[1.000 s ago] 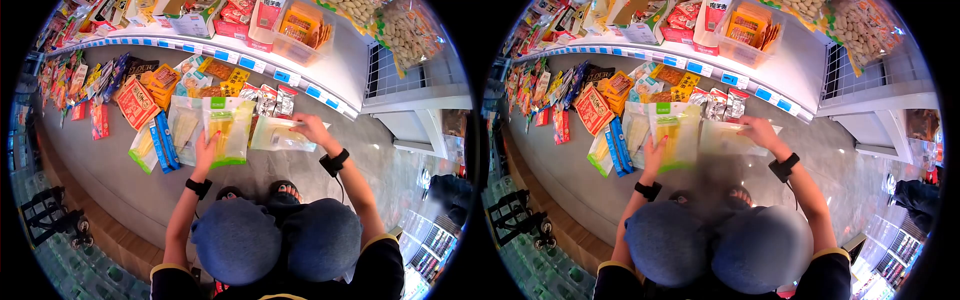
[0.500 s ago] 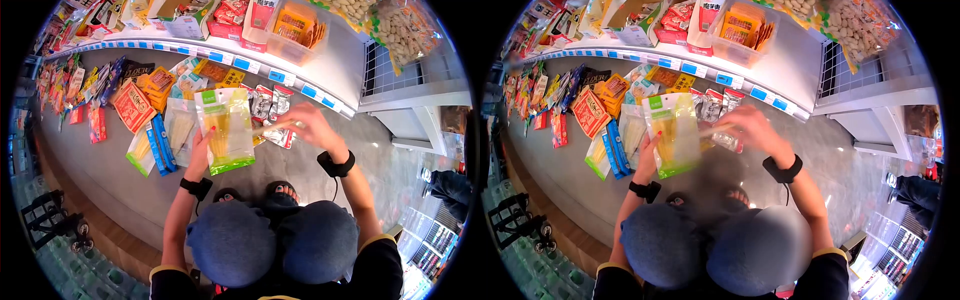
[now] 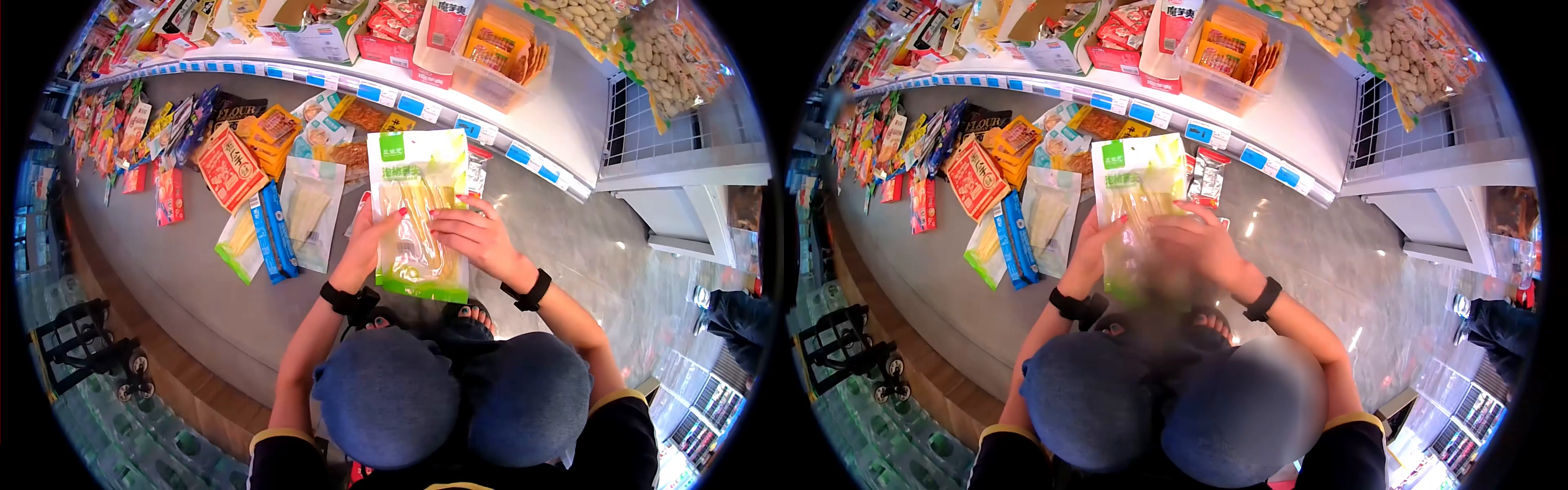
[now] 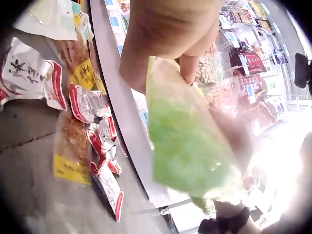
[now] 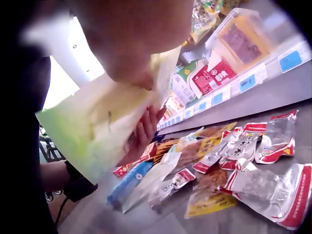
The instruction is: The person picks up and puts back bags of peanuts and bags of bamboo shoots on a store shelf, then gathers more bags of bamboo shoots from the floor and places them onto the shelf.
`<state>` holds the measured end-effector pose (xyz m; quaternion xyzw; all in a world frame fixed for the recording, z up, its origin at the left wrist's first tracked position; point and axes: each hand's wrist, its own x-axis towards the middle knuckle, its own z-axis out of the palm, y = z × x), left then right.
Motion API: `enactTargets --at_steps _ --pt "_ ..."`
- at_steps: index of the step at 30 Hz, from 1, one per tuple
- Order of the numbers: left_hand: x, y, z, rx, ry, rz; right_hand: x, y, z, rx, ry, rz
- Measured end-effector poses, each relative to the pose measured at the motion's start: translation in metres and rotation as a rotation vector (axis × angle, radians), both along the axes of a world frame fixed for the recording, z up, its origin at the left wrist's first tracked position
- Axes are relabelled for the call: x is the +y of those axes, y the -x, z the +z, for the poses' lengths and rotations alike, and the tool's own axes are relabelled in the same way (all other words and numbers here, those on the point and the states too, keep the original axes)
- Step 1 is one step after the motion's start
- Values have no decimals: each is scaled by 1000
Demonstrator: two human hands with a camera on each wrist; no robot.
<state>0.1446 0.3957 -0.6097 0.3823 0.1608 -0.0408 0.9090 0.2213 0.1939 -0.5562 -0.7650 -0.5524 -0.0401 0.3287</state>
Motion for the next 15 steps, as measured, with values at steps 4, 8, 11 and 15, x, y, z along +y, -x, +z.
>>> enactTargets --at_steps 4,8,11,15 --pt "5 -2 -5 -5 -117 73 -7 -4 -10 86 29 -64" --pt "7 6 -8 23 -104 13 -3 5 -29 1247 -534 -306" --pt "0 5 -3 34 -175 -98 12 1 -32 1492 -430 -355" --pt "0 8 5 5 -295 -194 21 -2 -33 1137 -172 -455"
